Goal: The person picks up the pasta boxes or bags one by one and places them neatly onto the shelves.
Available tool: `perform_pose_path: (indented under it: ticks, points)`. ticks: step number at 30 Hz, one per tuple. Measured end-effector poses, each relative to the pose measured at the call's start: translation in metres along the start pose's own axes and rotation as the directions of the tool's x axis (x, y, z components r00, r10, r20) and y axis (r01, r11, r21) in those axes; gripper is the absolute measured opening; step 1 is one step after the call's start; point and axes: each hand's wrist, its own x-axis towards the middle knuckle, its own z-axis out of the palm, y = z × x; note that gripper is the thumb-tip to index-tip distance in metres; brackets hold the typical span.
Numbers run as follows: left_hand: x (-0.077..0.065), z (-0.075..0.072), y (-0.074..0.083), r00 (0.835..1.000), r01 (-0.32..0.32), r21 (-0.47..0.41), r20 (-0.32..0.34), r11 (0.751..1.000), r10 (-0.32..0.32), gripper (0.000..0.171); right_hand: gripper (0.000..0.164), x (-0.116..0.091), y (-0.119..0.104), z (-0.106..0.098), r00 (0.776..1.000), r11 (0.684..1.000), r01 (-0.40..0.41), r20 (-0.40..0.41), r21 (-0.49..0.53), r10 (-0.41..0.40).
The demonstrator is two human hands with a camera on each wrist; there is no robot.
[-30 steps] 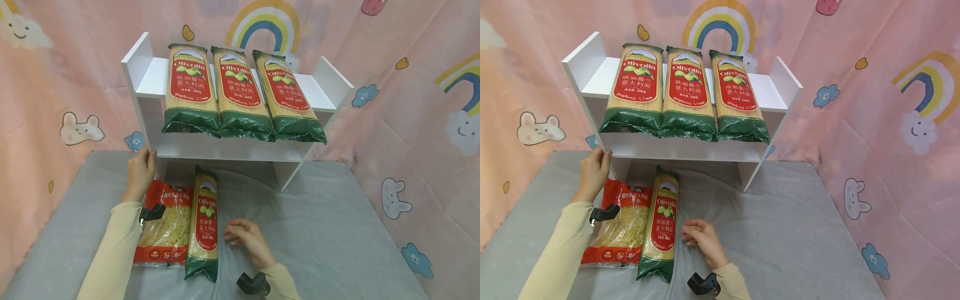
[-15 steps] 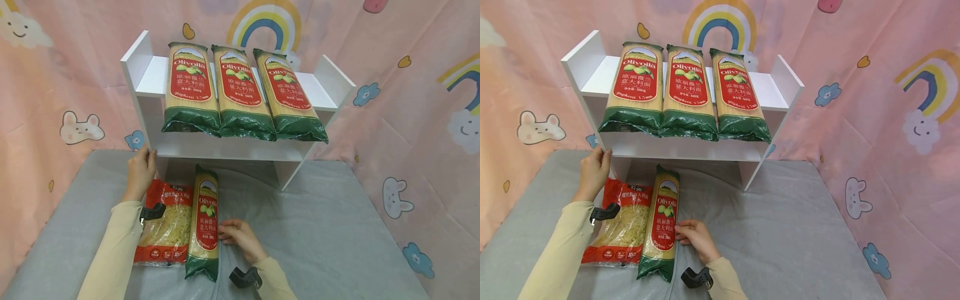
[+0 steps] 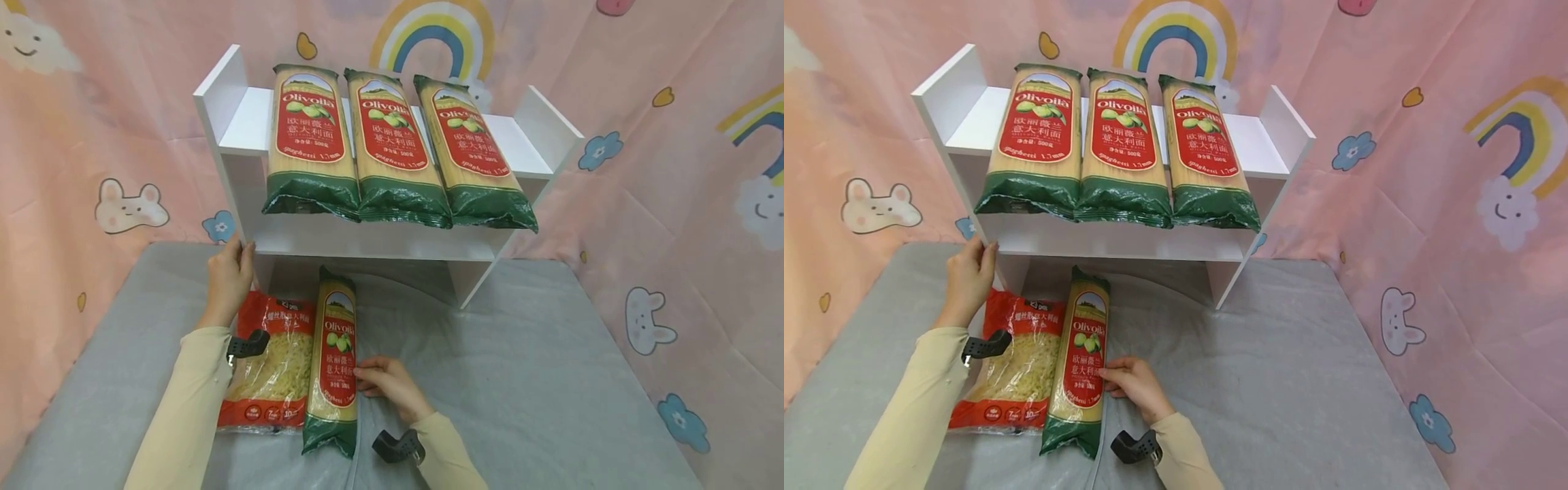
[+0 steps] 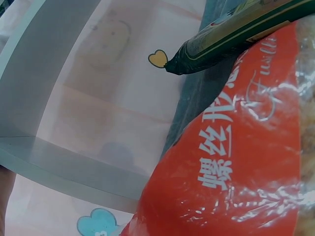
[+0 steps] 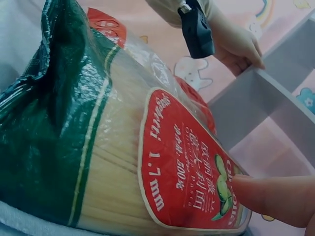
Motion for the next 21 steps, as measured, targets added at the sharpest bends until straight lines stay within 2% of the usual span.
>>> perform_pose_path:
  ticks: [8, 16, 21]
  points:
    - [-0.001, 0.001, -0.002, 1.000, -0.010, -0.002, -0.001, 1.000, 0.010, 0.012, 0.038, 0.002, -0.001, 0.006, 1.000, 0.999, -0.012, -0.020, -0.029, 0.011]
    - [-0.001, 0.000, -0.002, 1.000, 0.012, 0.000, 0.008, 1.000, -0.012, 0.013, 0.027, 0.004, -0.001, 0.011, 0.999, 0.994, -0.036, 0.000, -0.099, 0.036]
    - [-0.001, 0.000, -0.002, 1.000, 0.002, -0.005, 0.002, 1.000, -0.002, 0.014, 0.025, 0.005, -0.002, 0.013, 0.998, 0.995, -0.057, 0.013, -0.085, 0.058]
